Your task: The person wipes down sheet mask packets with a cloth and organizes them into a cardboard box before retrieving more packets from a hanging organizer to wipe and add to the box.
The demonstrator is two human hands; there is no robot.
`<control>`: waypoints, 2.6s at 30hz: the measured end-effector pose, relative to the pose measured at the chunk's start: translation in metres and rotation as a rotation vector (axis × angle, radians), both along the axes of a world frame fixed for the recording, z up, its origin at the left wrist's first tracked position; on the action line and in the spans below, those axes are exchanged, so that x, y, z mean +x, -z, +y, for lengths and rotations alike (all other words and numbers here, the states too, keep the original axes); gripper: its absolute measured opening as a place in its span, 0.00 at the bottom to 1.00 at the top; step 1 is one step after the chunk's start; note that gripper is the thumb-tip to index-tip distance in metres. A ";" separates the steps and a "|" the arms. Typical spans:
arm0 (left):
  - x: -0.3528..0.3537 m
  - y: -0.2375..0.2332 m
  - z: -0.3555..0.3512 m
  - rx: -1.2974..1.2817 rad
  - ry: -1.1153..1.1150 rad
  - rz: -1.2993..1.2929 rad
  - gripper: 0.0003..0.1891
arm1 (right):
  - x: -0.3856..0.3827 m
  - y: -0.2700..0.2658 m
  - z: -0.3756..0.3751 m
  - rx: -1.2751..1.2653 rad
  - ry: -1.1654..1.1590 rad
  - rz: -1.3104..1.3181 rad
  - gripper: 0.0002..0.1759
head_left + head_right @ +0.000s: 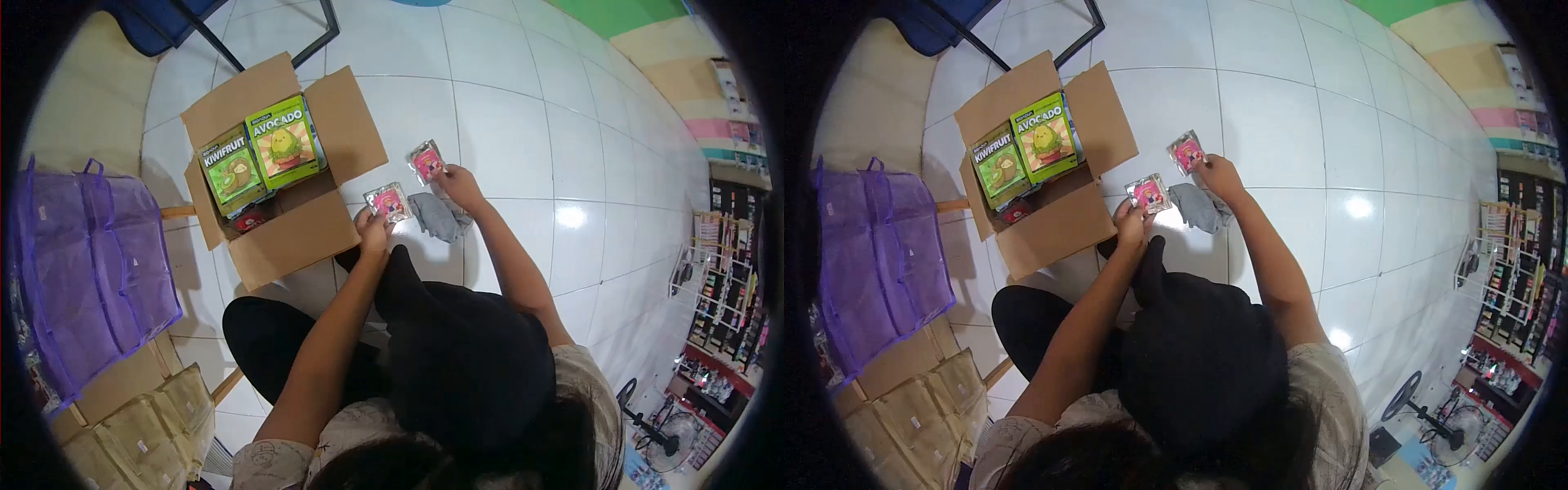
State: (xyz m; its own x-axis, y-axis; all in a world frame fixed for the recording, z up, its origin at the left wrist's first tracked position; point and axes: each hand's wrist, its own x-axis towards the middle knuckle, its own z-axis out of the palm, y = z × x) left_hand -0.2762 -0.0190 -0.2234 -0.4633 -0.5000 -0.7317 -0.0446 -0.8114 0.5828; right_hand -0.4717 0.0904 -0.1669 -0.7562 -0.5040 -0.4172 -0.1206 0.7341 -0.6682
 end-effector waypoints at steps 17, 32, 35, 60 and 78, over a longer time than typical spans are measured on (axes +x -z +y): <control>0.032 0.010 0.006 0.216 0.087 0.386 0.20 | 0.137 -0.022 -0.009 -0.421 -0.420 0.484 0.21; 0.038 0.019 0.004 0.259 0.221 0.240 0.26 | 0.145 0.004 0.004 -0.237 -0.561 0.420 0.22; 0.037 -0.001 0.009 0.197 0.258 0.124 0.21 | 0.146 -0.011 0.002 -0.067 -0.571 0.433 0.20; 0.146 -0.169 -0.257 -1.702 0.963 -0.543 0.08 | 0.088 -0.003 0.031 -0.052 -0.161 0.376 0.14; 0.123 -0.146 -0.255 -1.845 1.146 -0.765 0.24 | 0.076 -0.032 0.010 0.046 0.211 0.224 0.20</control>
State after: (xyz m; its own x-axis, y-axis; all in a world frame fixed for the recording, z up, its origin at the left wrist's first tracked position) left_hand -0.1533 -0.2735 -0.0777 -0.8997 -0.4298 -0.0758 -0.4348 0.8978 0.0701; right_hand -0.3954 0.1001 -0.1347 -0.9178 -0.3106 -0.2472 -0.1028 0.7875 -0.6076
